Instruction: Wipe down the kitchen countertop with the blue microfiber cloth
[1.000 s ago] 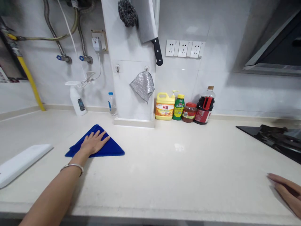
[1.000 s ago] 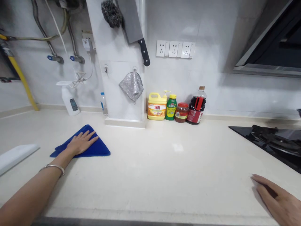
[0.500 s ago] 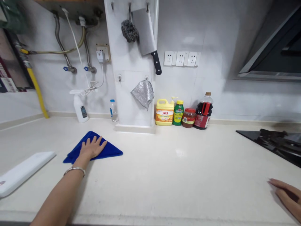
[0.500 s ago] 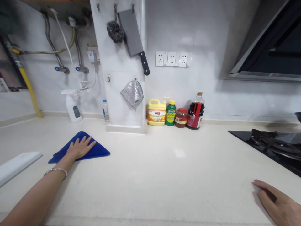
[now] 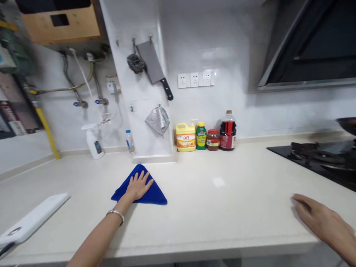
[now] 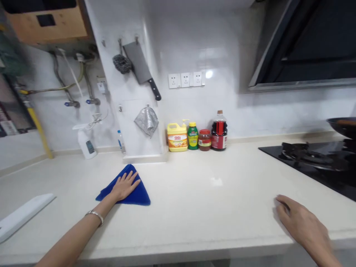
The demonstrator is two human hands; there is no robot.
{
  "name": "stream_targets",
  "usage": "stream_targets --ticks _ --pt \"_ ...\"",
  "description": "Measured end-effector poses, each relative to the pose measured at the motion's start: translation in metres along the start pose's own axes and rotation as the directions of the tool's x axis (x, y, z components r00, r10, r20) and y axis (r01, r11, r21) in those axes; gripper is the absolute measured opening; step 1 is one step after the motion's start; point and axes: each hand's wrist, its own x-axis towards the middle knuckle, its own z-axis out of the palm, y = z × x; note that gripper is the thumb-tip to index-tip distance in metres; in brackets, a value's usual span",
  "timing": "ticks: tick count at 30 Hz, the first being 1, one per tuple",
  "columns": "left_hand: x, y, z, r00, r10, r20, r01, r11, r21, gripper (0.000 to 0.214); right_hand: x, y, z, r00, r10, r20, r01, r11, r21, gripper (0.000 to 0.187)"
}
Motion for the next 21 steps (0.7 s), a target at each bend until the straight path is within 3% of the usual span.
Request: stream_targets --ticks 3,14,21 --pt "-0.01 0.038 0.001 0.999 0.033 0.003 -0.033 0.999 0.025 0.072 -0.008 -0.015 -0.01 0.998 -0.024 0.056 0.023 1.0 0.021 0.041" --pt "-0.025 0.184 0.0 0.997 0.071 -0.014 -0.07 0.995 0.07 0.073 -0.017 -0.038 -0.032 0.997 -0.071 -0.007 0.071 0.997 -0.023 0.031" --pt "-0.042 0.27 0.001 0.961 0.277 0.022 -0.277 0.961 0.01 0.08 -0.017 -0.039 -0.037 0.999 -0.046 -0.009 0.046 0.999 0.002 0.031"
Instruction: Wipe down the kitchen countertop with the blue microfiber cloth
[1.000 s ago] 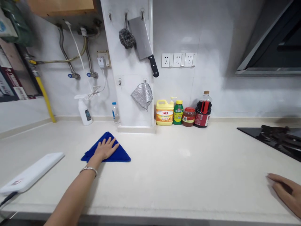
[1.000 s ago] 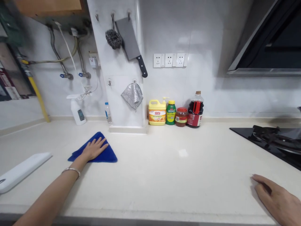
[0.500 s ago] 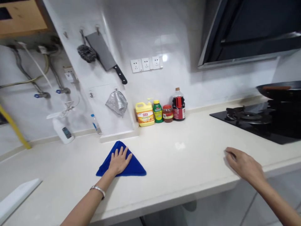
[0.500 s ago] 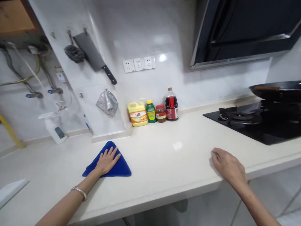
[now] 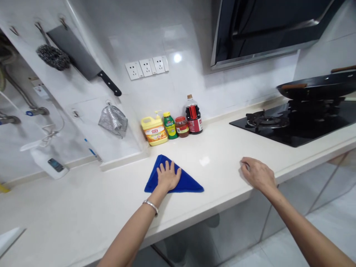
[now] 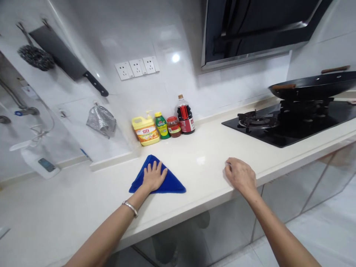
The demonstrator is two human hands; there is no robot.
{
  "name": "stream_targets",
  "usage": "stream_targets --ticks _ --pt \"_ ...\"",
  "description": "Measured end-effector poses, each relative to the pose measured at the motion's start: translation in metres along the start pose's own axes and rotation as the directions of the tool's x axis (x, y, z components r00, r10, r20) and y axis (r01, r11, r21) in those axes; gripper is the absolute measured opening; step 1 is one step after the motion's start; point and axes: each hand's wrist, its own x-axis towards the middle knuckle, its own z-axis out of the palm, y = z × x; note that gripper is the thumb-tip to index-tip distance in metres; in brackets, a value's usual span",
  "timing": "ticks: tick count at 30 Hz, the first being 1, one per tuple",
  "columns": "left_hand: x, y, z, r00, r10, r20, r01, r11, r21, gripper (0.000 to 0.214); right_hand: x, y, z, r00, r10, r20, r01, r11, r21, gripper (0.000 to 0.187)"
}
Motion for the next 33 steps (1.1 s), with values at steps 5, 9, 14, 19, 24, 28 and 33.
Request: stream_targets --ticks 5,9,14,19,24,28,33 --pt "-0.02 0.022 -0.001 0.989 0.144 0.029 -0.142 0.988 -0.054 0.08 0.0 0.006 0.001 1.0 0.013 0.014 -0.013 0.999 0.042 0.035" --pt "-0.048 0.013 -0.003 0.977 0.211 0.028 -0.208 0.975 -0.083 0.077 0.001 0.01 0.002 0.999 0.025 0.044 -0.028 0.997 0.071 0.036" --pt "-0.084 -0.016 0.002 0.961 0.277 0.001 -0.276 0.956 -0.098 0.074 0.002 0.011 -0.001 0.997 0.042 0.06 -0.046 0.996 0.076 0.037" --pt "-0.116 -0.064 0.008 0.957 0.289 -0.025 -0.29 0.95 -0.115 0.069 0.001 0.014 -0.002 0.997 0.05 0.061 -0.054 0.996 0.067 0.037" --pt "-0.148 -0.125 0.002 0.98 0.192 0.048 -0.186 0.976 -0.112 0.069 0.001 0.016 -0.002 0.994 0.072 0.083 -0.076 0.996 0.049 0.04" --pt "-0.165 -0.19 0.002 0.995 0.096 0.041 -0.091 0.988 -0.121 0.071 0.001 0.015 -0.005 0.988 0.111 0.106 -0.116 0.993 0.036 0.041" --pt "-0.171 -0.276 0.012 1.0 -0.03 -0.005 0.03 0.993 -0.115 0.072 0.0 0.014 -0.007 0.978 0.138 0.154 -0.136 0.99 -0.024 0.044"
